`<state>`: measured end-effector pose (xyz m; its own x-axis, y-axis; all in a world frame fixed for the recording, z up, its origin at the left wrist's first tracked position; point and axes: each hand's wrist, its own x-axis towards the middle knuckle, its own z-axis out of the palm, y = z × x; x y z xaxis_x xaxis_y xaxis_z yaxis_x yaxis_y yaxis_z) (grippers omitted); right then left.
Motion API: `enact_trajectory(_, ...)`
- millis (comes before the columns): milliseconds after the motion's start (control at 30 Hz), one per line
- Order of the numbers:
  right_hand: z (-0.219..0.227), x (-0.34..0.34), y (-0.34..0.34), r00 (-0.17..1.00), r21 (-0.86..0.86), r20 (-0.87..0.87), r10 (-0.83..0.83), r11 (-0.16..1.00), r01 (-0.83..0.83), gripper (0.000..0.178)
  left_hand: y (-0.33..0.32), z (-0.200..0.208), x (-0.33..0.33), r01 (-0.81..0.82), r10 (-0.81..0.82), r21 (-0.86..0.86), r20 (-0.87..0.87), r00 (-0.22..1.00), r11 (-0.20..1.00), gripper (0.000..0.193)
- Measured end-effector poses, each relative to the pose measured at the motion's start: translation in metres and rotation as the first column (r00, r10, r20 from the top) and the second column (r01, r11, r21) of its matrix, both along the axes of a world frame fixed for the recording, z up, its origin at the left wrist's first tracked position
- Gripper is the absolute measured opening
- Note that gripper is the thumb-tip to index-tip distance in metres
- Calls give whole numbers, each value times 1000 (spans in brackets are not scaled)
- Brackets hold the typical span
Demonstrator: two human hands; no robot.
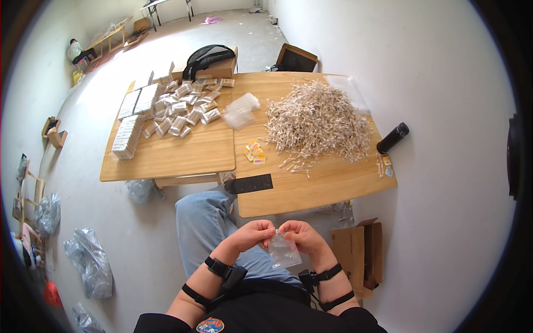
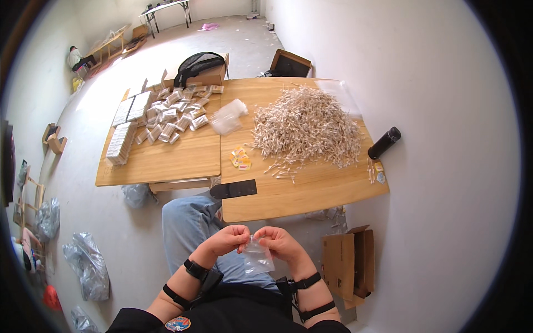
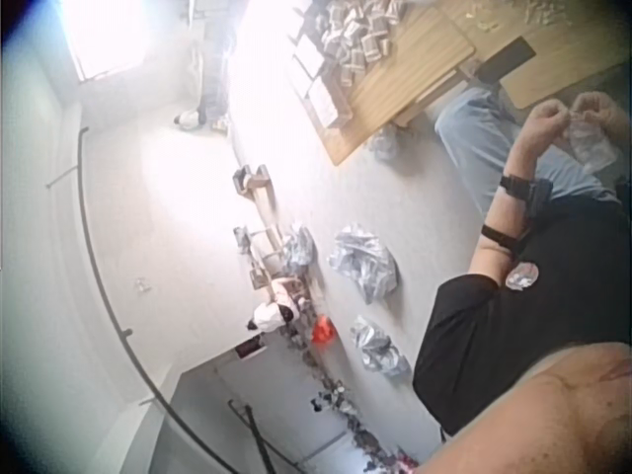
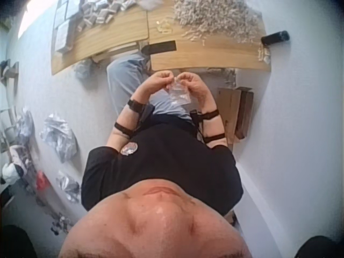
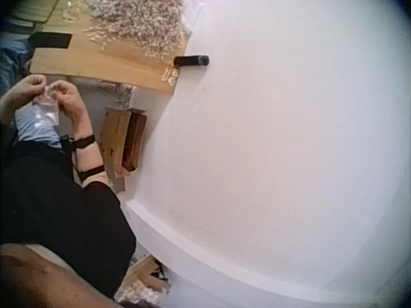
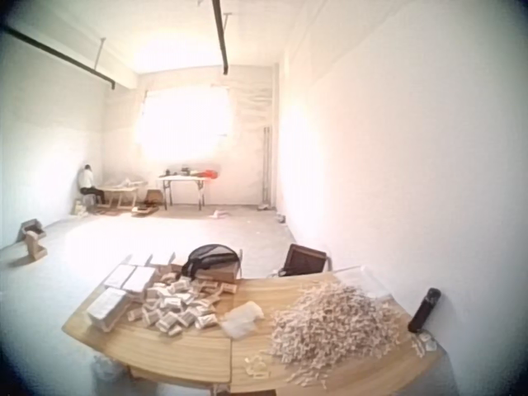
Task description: Packaging cotton swabs into small plastic bags.
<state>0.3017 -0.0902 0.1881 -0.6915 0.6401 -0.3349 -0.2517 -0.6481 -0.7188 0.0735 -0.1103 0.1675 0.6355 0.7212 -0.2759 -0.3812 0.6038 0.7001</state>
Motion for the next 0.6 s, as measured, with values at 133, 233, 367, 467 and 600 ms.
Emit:
enact_trajectory(133, -15, 6, 0, 977, 24, -200, 74, 997, -71, 15, 1, -2, 1, 58, -57, 30, -18, 998, 998, 24)
enact_trajectory(233, 0, -5, 0, 960, 155, -278, -2, 987, 47, 16, -4, -6, 3, 77, -78, 15, 17, 997, 997, 26)
enact_trajectory(367, 4, 0, 3, 943, 230, -316, 102, 973, -28, 18, -11, -8, 13, 98, -94, -56, 70, 993, 994, 26)
enact_trajectory(467, 14, 7, 7, 934, 246, -248, 257, 949, -195, 16, -17, -14, 14, 101, -100, -11, 101, 990, 995, 26)
enact_trajectory(600, 24, 11, 7, 966, 294, -105, 235, 935, -195, 18, -12, -20, 8, 36, -38, 50, 36, 999, 998, 27)
